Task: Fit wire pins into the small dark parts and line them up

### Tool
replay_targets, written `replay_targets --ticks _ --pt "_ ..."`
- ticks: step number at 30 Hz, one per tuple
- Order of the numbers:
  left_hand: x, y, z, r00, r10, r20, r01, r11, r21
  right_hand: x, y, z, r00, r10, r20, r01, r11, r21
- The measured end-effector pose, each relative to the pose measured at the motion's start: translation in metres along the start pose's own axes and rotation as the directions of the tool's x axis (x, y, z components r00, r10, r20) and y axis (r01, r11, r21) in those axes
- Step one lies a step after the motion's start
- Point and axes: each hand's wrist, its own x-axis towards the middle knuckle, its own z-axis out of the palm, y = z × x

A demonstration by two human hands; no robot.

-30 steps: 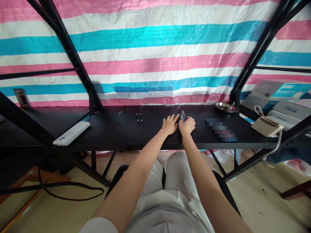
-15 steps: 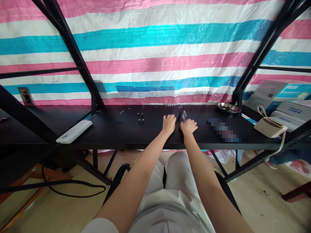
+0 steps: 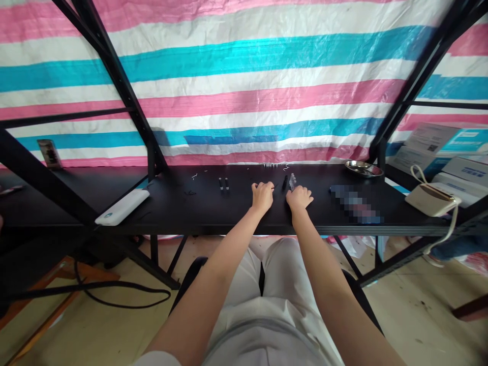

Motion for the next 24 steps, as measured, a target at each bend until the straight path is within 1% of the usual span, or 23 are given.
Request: replay_targets --ticks 5,7,10,12,14,17,21,24 --pt "-0.007 -0.019 -0.011 0.993 0.103 0.053 -0.101 0.994 -0.045 0.0 -0.001 -0.002 0.999 0.006 0.042 -0.005 1.0 -0.023" --pt "-0.01 -0.028 -0.017 0.992 0.113 0.064 -0.109 0.992 -0.056 0.0 -0.001 -0.002 0.999 0.0 0.042 0.001 1.0 -0.019" --pt "-0.015 -0.039 -0.026 0.997 0.061 0.039 -0.059 0.996 -0.06 -0.003 0.0 -0.003 0.998 -0.03 0.053 0.03 1.0 -0.008" --pt "-0.018 -0.044 -0.03 1.0 -0.005 -0.015 0.004 0.997 -0.071 -0.005 -0.001 -0.004 0.994 -0.078 0.072 0.078 0.997 0.003" --pt "-0.021 -0.047 -0.031 0.995 -0.074 -0.071 0.065 0.991 -0.115 -0.007 -0.002 -0.005 0.984 -0.151 0.089 0.15 0.988 0.023" --pt "-0.022 -0.049 -0.029 0.983 -0.146 -0.112 0.111 0.956 -0.27 -0.009 -0.004 -0.005 0.957 -0.273 0.093 0.269 0.961 0.06" --pt "-0.022 -0.049 -0.027 0.978 -0.19 -0.09 0.115 0.843 -0.526 -0.011 -0.008 -0.002 0.905 -0.417 0.082 0.414 0.908 0.06" --pt "-0.022 -0.047 -0.029 0.978 -0.196 -0.07 0.116 0.793 -0.598 -0.013 -0.01 -0.001 0.876 -0.476 0.08 0.475 0.879 0.04"
